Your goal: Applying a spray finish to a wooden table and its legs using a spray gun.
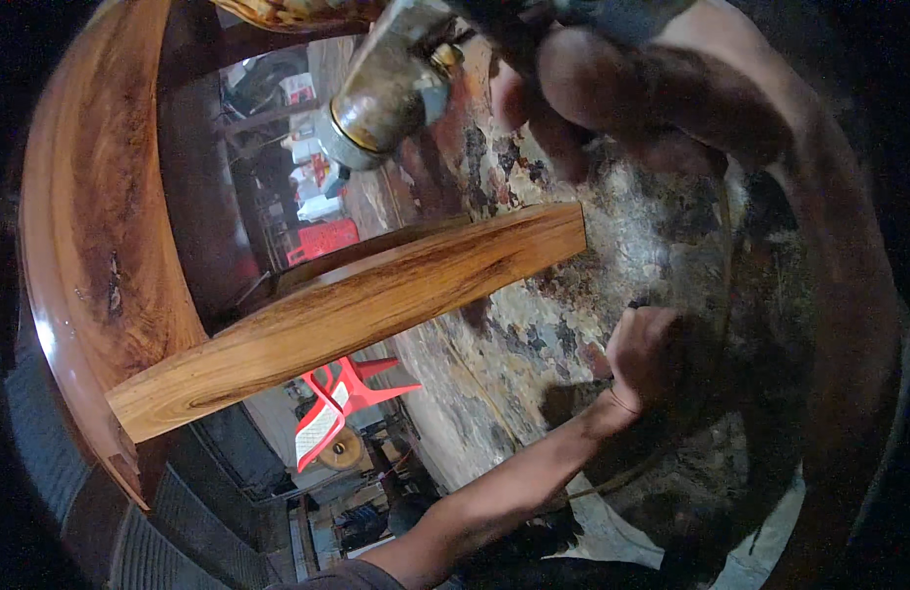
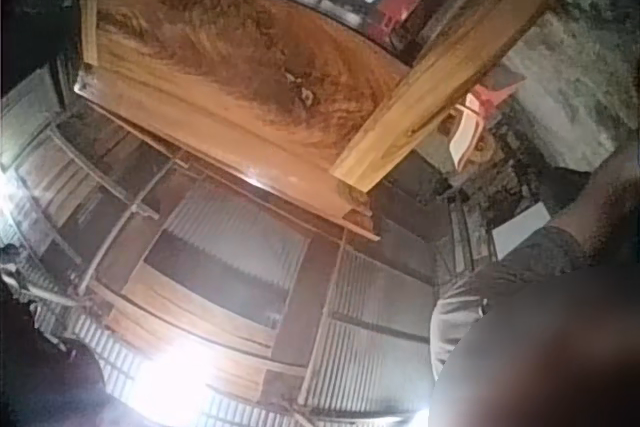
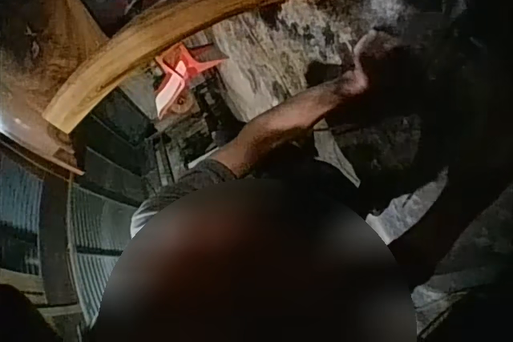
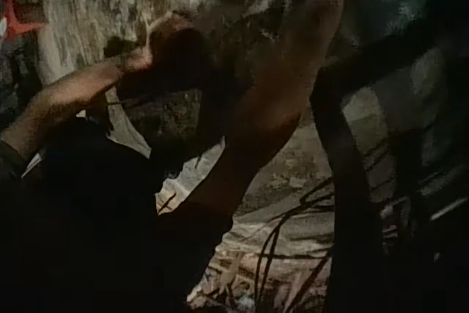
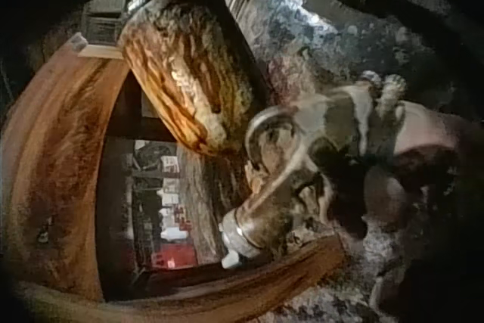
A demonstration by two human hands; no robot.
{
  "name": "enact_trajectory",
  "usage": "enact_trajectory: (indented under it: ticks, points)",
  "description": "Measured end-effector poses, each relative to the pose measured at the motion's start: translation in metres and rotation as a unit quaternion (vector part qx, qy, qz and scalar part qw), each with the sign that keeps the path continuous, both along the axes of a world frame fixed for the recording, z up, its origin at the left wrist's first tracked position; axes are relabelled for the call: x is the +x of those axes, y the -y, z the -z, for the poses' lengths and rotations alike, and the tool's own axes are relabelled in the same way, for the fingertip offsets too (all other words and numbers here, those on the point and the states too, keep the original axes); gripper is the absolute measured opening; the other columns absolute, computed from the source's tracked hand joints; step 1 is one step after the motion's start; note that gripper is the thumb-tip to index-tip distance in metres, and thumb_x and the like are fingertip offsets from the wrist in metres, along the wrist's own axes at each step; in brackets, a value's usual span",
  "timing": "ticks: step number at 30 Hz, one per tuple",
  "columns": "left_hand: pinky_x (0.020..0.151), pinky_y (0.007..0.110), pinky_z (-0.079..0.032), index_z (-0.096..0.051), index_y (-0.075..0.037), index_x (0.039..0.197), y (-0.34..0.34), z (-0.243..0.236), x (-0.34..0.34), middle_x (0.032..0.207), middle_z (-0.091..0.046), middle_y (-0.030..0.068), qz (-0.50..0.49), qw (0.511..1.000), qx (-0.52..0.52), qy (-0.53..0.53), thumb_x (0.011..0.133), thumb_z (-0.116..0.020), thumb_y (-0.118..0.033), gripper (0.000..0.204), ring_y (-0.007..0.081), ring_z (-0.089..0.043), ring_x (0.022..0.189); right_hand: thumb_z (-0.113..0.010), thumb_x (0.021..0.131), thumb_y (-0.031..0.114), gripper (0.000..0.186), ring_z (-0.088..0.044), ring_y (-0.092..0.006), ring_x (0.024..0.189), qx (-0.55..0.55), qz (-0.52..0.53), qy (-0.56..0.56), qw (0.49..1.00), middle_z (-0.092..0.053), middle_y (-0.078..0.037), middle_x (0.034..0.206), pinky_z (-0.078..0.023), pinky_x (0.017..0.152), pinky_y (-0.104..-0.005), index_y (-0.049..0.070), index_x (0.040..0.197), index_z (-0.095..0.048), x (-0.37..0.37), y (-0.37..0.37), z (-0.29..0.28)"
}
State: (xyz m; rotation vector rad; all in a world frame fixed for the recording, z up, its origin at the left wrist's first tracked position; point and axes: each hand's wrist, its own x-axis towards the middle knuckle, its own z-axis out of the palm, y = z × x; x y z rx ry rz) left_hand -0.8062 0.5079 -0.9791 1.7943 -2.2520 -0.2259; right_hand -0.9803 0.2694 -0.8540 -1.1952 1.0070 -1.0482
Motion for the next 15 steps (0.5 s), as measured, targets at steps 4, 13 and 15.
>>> enact_trajectory:
  ticks: [4,13,15]
  points:
    - [0.068,0.037,-0.050,-0.066,-0.012,0.102,-0.006,0.000,0.004,0.091,-0.063,0.0059,-0.001,0.995,0.055,0.083,0.076,-0.068,-0.009,0.027,0.0284,-0.061,0.081,-0.047,0.101,0.054,0.049,-0.051,-0.0058,0.052,0.022,-0.030,0.053,0.998,-0.054,0.003,0.067,-0.046,0.050,-0.0230,0.009,0.089,-0.061,-0.003,0.006,0.000]
    - [0.069,0.039,-0.049,-0.064,-0.009,0.111,-0.029,0.041,0.022,0.094,-0.059,0.0071,-0.024,0.978,-0.029,-0.207,0.082,-0.063,-0.009,0.029,0.0287,-0.059,0.084,-0.049,0.104,0.041,0.030,-0.054,-0.0105,0.049,-0.188,0.179,0.027,0.965,-0.055,-0.001,0.066,-0.050,0.047,-0.0243,0.015,0.109,-0.064,0.014,0.066,0.034]
    - [0.068,0.039,-0.049,-0.063,-0.009,0.112,-0.027,0.038,0.021,0.094,-0.059,0.0072,-0.065,0.977,0.011,-0.203,0.082,-0.061,-0.008,0.031,0.0292,-0.058,0.083,-0.047,0.105,0.038,0.026,-0.054,-0.0117,0.049,-0.306,0.266,-0.220,0.887,-0.054,-0.001,0.065,-0.050,0.048,-0.0244,0.019,0.115,-0.062,0.019,0.073,0.043]
